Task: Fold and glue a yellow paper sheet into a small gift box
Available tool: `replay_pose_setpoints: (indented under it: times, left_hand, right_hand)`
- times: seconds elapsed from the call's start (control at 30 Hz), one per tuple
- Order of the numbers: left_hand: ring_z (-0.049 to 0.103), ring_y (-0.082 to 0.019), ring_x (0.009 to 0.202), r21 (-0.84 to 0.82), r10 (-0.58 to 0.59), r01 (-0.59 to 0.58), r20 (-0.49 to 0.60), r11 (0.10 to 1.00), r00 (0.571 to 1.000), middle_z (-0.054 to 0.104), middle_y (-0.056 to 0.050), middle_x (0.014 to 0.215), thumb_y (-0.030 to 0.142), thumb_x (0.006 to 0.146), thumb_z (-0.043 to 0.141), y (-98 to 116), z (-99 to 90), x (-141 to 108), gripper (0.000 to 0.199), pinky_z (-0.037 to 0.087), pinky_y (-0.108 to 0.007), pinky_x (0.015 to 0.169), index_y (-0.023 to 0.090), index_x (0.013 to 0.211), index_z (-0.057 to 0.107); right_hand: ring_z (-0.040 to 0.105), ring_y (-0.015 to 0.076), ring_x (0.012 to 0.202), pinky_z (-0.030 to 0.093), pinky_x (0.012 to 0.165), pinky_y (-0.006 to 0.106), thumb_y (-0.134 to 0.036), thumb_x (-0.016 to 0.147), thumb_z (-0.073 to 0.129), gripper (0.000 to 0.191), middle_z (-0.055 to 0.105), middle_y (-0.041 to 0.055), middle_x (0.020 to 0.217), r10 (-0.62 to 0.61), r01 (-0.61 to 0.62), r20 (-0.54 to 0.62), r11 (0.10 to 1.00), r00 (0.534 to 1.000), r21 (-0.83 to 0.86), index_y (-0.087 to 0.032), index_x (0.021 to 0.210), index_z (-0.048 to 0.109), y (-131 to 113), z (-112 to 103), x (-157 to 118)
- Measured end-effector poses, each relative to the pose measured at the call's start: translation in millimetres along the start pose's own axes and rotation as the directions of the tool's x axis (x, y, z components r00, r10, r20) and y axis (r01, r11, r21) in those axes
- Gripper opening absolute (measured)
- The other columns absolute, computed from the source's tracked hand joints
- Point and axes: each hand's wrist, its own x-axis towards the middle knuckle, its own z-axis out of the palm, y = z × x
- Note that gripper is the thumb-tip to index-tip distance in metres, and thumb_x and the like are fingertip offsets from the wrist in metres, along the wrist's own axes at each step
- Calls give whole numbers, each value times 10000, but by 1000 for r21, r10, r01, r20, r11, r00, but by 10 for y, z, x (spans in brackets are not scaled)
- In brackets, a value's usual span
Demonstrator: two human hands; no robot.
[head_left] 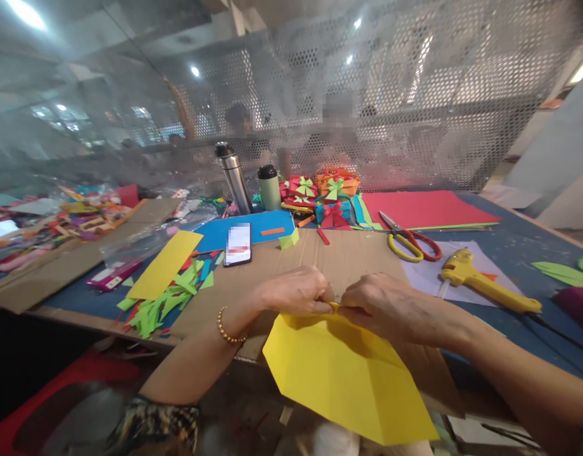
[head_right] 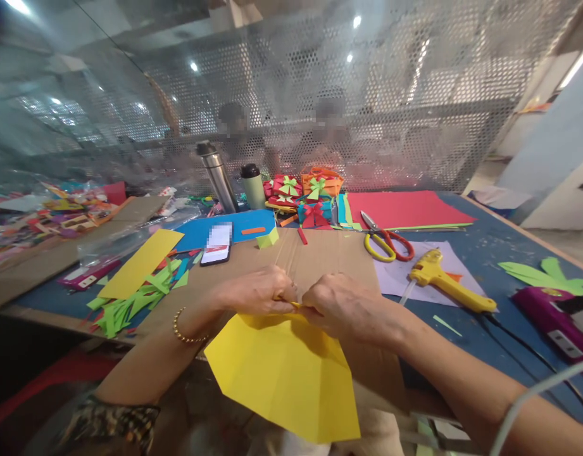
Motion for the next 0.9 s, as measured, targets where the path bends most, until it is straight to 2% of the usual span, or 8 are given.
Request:
replay_pose_setpoints:
  times: [0.23,0.43,0.73,0.9]
  left_hand:
    - [332,-86,512,-20,34,-35,-19,999,999,485,39,531,194,907,598,-50,18,2,342,235,-286,552,168,576,515]
    - [332,-82,514,-27,32,-32,-12,999,999,457,46,531,188,898,608,-73,31,8,331,235,-279,552,167,583,508]
    - [333,-79,509,10,33,-33,-19,999,999,492,44,527,177,883,611,-70,35,-2,333,242,-274,546,166,566,506]
    - [345,-81,515,9,34,-33,-26,999,999,511,38,531,190,893,602,-75,41,-4,337,248,-278,553,167,570,509]
  right_hand:
    - [318,81,539,207,573,279,-73,907,540,288,576,1,587,4,-4,-6,1000,1000,11,-141,650,649,-16,-1,17]
    - [291,77,538,197,568,280,-72,909,547,292,525,-14,577,14,-14,0,999,1000,30,-145,635,617,-11,0,21]
    - [360,77,545,213,574,271,-82,923,532,280,581,3,615,-1,1,-5,999,1000,43,-147,673,640,-4,17,19]
    - [337,78,543,204,573,275,-71,916,540,282,590,5,612,25,-25,-5,999,1000,30,-145,663,641,-8,26,22]
